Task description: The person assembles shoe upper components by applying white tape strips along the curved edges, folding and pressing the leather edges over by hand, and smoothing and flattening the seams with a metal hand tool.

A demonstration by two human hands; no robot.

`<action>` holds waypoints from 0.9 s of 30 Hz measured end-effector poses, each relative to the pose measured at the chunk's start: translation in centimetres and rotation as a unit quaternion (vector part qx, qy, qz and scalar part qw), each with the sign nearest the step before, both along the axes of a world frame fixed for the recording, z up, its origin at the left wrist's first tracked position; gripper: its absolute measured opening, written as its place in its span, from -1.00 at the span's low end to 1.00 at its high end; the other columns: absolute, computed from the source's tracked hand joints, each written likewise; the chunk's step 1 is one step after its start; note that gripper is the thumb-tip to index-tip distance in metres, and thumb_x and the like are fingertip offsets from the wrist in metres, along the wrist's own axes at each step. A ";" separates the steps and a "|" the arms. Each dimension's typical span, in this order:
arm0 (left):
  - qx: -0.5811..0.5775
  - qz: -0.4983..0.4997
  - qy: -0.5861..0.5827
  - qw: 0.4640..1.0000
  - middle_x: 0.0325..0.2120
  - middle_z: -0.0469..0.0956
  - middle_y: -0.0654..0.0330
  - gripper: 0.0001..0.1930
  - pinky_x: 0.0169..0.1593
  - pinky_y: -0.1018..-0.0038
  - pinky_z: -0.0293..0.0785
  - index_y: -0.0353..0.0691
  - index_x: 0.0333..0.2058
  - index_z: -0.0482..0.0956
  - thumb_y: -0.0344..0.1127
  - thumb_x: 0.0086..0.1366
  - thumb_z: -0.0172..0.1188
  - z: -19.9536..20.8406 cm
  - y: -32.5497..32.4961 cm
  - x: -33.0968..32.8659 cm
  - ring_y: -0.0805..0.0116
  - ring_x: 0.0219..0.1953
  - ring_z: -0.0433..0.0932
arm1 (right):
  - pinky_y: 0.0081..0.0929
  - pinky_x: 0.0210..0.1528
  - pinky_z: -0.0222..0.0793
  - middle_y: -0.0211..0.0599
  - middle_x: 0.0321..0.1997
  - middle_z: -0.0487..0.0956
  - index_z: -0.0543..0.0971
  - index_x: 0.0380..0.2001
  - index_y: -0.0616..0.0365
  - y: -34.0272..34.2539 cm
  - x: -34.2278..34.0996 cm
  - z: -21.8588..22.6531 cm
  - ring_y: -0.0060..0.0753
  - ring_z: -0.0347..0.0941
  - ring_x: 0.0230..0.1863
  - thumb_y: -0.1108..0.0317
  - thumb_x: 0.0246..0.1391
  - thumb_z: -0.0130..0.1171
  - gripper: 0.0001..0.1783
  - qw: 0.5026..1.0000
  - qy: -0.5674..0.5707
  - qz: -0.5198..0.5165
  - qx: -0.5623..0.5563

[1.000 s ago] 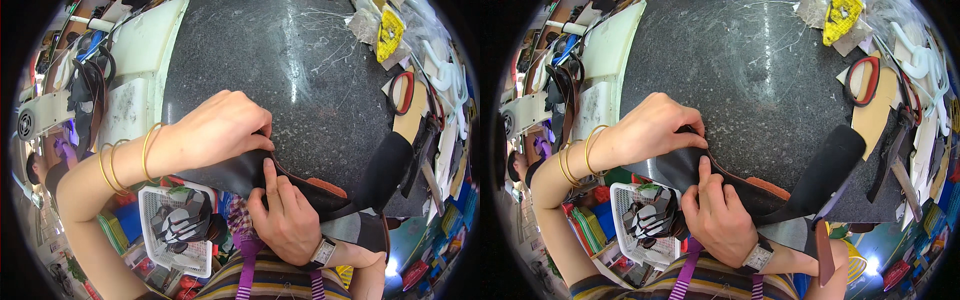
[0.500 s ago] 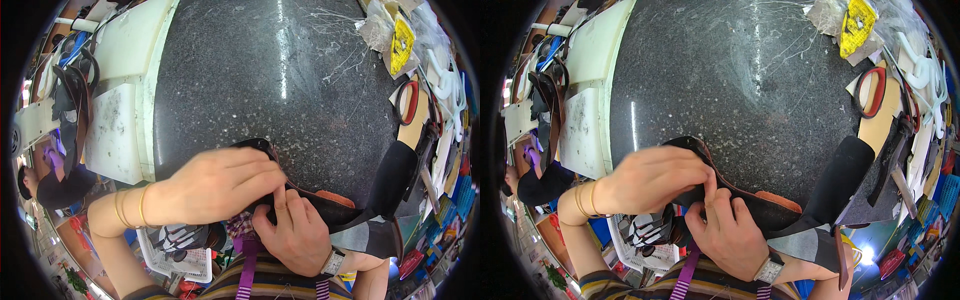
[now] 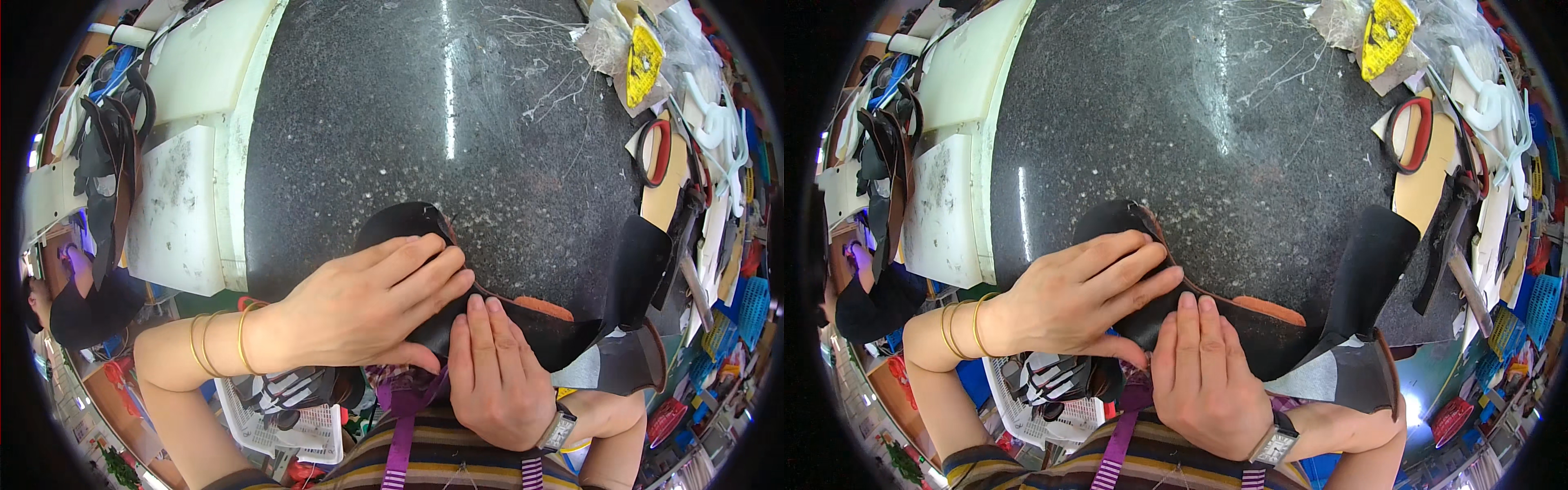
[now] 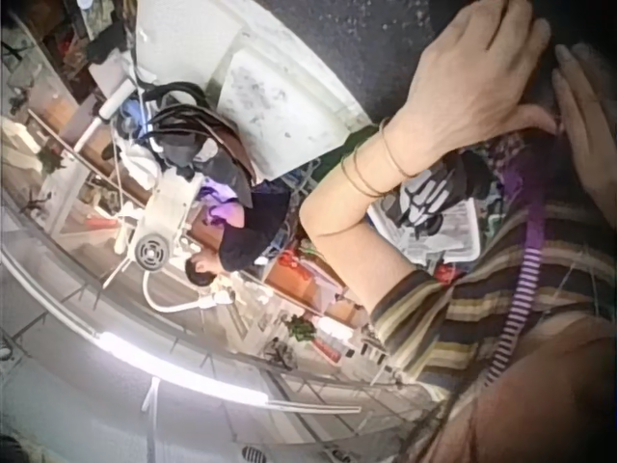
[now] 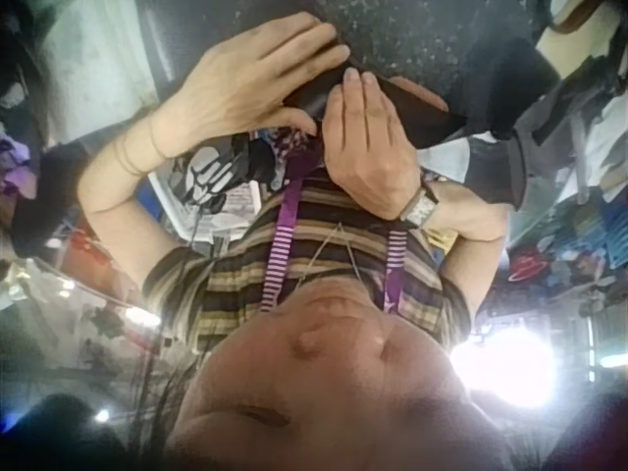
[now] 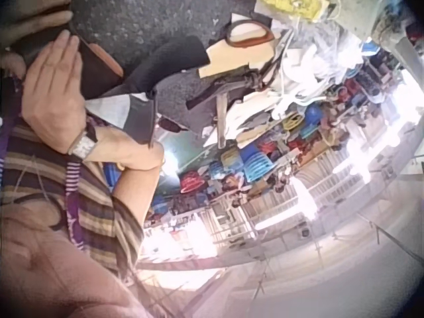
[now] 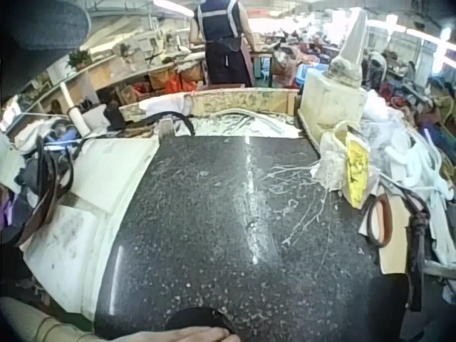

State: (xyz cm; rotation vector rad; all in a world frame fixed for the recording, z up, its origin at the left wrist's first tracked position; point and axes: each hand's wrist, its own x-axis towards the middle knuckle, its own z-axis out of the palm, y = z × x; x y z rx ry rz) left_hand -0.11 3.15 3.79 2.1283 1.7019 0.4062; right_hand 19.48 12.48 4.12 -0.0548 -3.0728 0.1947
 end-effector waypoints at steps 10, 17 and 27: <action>-0.012 0.014 -0.223 0.975 -0.02 0.45 -0.02 -0.38 0.05 0.27 0.45 -0.34 0.02 0.48 -0.06 0.04 0.32 0.4 1.4 3.6 0.06 0.05 0.44 | -0.14 0.00 0.48 0.18 -0.06 0.57 0.57 -0.11 0.27 1.0 2.5 0.6 0.07 0.53 -0.01 0.33 0.11 0.04 -0.67 0.999 -0.048 0.001 0.013; 0.082 -0.055 0.013 0.995 0.03 0.49 0.09 -0.49 0.08 0.42 0.44 -0.36 0.03 0.48 -0.19 0.13 0.17 -0.9 1.2 6.6 0.22 0.04 0.46 | -0.44 -0.23 0.38 -0.23 -0.25 0.57 0.60 -0.34 0.21 9.5 8.9 2.8 -0.39 0.49 -0.24 0.33 -0.21 0.16 -0.71 0.993 0.012 0.118 -0.018; -0.034 0.009 0.023 0.999 -0.11 0.50 0.01 -0.42 0.04 0.41 0.45 -0.48 -0.06 0.49 -0.14 0.02 0.22 1.5 5.6 8.7 0.13 0.00 0.43 | -0.47 -0.15 0.30 -0.52 -0.14 0.52 0.59 -0.21 -0.08 8.7 9.4 -1.0 -0.44 0.38 -0.07 0.26 -0.13 0.15 -0.69 0.996 0.001 0.084 0.020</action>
